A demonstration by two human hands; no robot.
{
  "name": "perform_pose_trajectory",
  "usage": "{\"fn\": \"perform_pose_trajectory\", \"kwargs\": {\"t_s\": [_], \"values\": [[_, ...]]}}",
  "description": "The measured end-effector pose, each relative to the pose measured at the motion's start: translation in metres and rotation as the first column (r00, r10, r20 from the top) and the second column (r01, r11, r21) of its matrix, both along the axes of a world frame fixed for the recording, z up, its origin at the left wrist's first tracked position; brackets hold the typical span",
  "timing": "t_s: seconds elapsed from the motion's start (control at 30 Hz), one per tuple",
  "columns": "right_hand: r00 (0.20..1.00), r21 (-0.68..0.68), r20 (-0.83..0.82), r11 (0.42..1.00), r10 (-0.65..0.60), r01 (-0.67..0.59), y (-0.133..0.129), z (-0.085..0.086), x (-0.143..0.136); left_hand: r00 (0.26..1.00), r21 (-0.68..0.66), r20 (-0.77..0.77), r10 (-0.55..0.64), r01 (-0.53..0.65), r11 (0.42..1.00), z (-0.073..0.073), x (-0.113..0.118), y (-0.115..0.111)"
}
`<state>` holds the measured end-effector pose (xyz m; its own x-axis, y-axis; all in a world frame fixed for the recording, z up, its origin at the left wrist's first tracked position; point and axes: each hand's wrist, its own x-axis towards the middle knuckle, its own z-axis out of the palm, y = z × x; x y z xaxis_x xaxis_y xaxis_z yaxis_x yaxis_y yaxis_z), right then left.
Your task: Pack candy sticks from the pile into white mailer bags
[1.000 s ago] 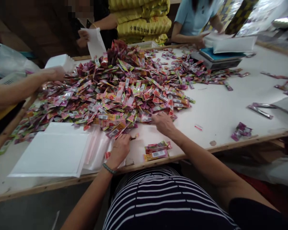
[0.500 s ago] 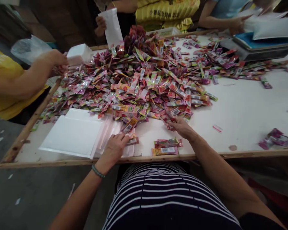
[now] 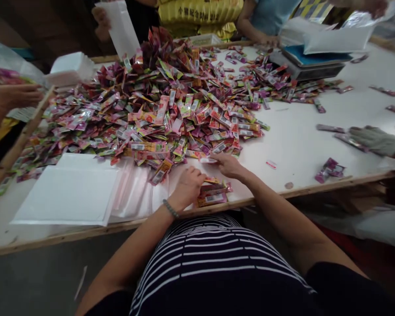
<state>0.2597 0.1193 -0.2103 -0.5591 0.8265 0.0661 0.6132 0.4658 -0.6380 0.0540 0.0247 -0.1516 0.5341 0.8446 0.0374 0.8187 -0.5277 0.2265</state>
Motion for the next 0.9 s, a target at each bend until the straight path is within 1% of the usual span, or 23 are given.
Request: {"fn": "perform_pose_trajectory", "kwargs": {"t_s": [0.03, 0.07, 0.1, 0.13, 0.17, 0.2, 0.23, 0.27, 0.33, 0.4, 0.47, 0.53, 0.6, 0.7, 0.8, 0.9], "values": [[0.997, 0.004, 0.040, 0.997, 0.071, -0.072, -0.001, 0.002, 0.002, 0.997, -0.044, 0.052, -0.060, 0.062, 0.997, -0.004, 0.007, 0.003], [0.985, -0.003, 0.077, 0.987, 0.157, -0.158, -0.002, 0.005, 0.005, 0.988, -0.066, 0.127, -0.094, 0.102, 0.993, -0.007, 0.010, 0.004], [0.965, -0.024, 0.098, 0.970, 0.243, -0.242, -0.005, 0.008, 0.008, 0.974, -0.063, 0.208, -0.088, 0.103, 0.993, -0.010, 0.010, 0.003], [0.946, -0.049, 0.105, 0.952, 0.307, -0.304, -0.008, 0.011, 0.010, 0.960, -0.046, 0.275, -0.049, 0.064, 0.997, -0.012, 0.006, 0.002], [0.935, -0.073, 0.110, 0.941, 0.336, -0.330, -0.012, 0.014, 0.012, 0.949, -0.037, 0.314, 0.005, 0.007, 0.999, -0.013, 0.001, 0.000], [0.934, -0.090, 0.128, 0.941, 0.335, -0.325, -0.017, 0.017, 0.013, 0.945, -0.047, 0.321, 0.059, -0.046, 0.998, -0.015, -0.004, -0.001], [0.934, -0.099, 0.161, 0.947, 0.319, -0.306, -0.022, 0.020, 0.013, 0.950, -0.081, 0.297, 0.093, -0.072, 0.994, -0.016, -0.009, -0.001], [0.931, -0.097, 0.203, 0.953, 0.303, -0.288, -0.029, 0.022, 0.013, 0.963, -0.134, 0.250, 0.098, -0.066, 0.989, -0.018, -0.013, -0.001], [0.910, -0.069, 0.283, 0.953, 0.303, -0.296, -0.043, 0.025, 0.011, 0.987, -0.255, 0.154, 0.046, -0.005, 0.967, -0.023, -0.017, -0.001], [0.882, -0.035, 0.330, 0.938, 0.336, -0.344, -0.057, 0.026, 0.010, 0.994, -0.310, 0.104, -0.014, 0.046, 0.950, -0.028, -0.017, -0.002], [0.874, -0.006, 0.346, 0.932, 0.342, -0.362, -0.066, 0.025, 0.009, 0.997, -0.299, 0.073, -0.040, 0.060, 0.952, -0.031, -0.014, -0.003], [0.879, 0.014, 0.351, 0.937, 0.323, -0.349, -0.067, 0.024, 0.008, 0.999, -0.267, 0.029, -0.032, 0.038, 0.963, -0.032, -0.010, -0.001], [0.886, 0.017, 0.349, 0.943, 0.306, -0.332, -0.061, 0.024, 0.008, 1.000, -0.226, -0.014, -0.002, -0.001, 0.974, -0.032, -0.005, 0.004], [0.882, -0.045, 0.350, 0.946, 0.316, -0.321, -0.050, 0.028, 0.007, 0.999, -0.183, -0.036, 0.009, -0.015, 0.983, -0.031, 0.001, 0.014], [0.870, -0.065, 0.374, 0.945, 0.322, -0.322, -0.051, 0.035, 0.006, 1.000, -0.169, -0.013, -0.020, 0.018, 0.985, -0.031, 0.003, 0.016], [0.843, -0.053, 0.426, 0.940, 0.327, -0.337, -0.061, 0.036, 0.002, 0.997, -0.192, 0.077, -0.019, 0.033, 0.981, -0.032, 0.000, 0.008]]}}
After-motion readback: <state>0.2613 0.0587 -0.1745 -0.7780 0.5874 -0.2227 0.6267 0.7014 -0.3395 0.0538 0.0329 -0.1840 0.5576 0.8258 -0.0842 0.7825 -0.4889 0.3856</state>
